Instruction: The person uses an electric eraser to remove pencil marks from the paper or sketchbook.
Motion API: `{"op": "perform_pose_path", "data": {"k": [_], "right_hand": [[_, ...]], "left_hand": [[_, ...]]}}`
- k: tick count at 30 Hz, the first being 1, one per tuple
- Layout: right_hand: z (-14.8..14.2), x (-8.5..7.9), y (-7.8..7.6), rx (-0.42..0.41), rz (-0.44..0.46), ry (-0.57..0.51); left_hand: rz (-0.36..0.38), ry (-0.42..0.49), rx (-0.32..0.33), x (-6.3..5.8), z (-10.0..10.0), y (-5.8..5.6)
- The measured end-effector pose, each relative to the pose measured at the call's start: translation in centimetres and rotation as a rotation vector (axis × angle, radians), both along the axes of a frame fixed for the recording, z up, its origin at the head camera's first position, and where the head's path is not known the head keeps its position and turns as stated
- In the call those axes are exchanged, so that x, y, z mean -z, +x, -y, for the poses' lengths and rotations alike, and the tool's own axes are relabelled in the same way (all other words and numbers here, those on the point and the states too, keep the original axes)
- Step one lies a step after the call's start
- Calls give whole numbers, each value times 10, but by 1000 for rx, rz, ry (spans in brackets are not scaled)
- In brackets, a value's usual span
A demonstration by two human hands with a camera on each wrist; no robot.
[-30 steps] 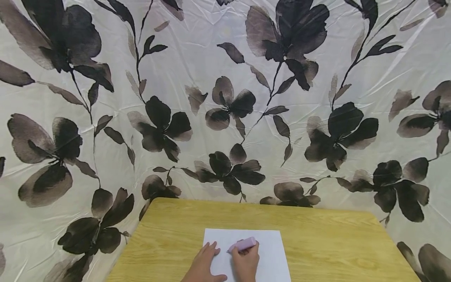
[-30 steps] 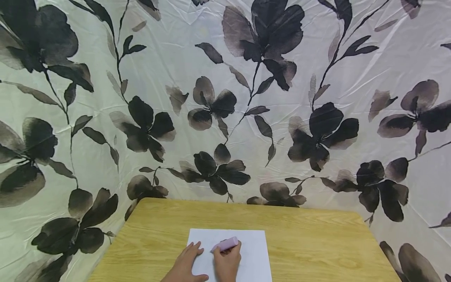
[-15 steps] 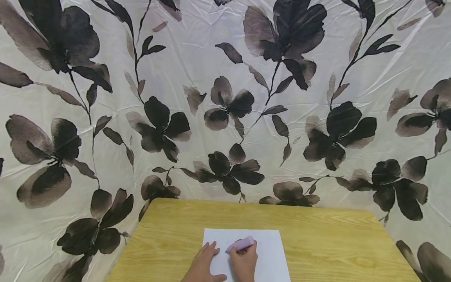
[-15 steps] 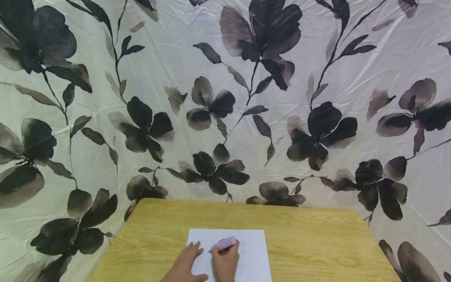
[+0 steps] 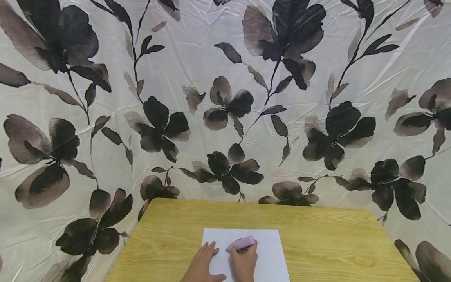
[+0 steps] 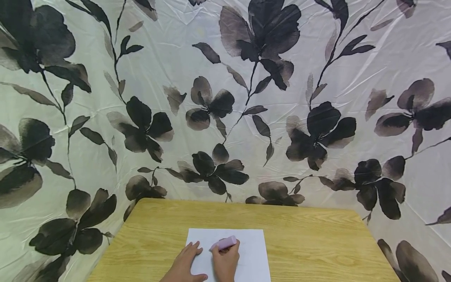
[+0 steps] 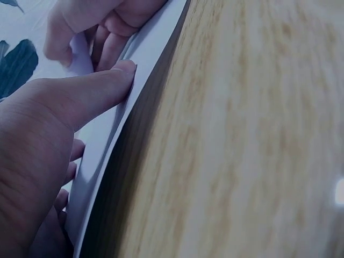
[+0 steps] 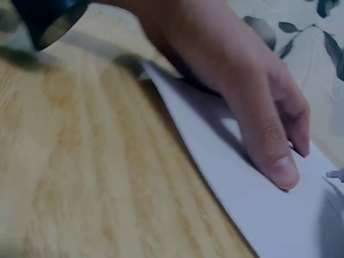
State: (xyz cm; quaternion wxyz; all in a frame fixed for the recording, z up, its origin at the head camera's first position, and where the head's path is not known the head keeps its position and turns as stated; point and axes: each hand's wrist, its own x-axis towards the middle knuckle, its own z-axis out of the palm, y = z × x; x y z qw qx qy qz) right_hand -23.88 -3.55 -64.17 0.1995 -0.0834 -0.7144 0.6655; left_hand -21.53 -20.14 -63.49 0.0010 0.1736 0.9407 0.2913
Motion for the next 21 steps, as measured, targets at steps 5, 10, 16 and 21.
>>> {"op": "perform_pose_path", "data": {"k": [5, 10, 16, 21], "right_hand": [[-1, -1, -1, -18, -12, -9], [0, 2, -2, -36, -30, 2], [0, 4, -2, -61, -41, 16], [-1, 4, -2, -51, -26, 24]], "left_hand": [[-14, -1, 6, 0, -1, -1], [-13, -3, 4, 1, 0, -2], [-49, -16, 7, 5, 0, -2], [-66, -15, 10, 6, 0, -2]]}}
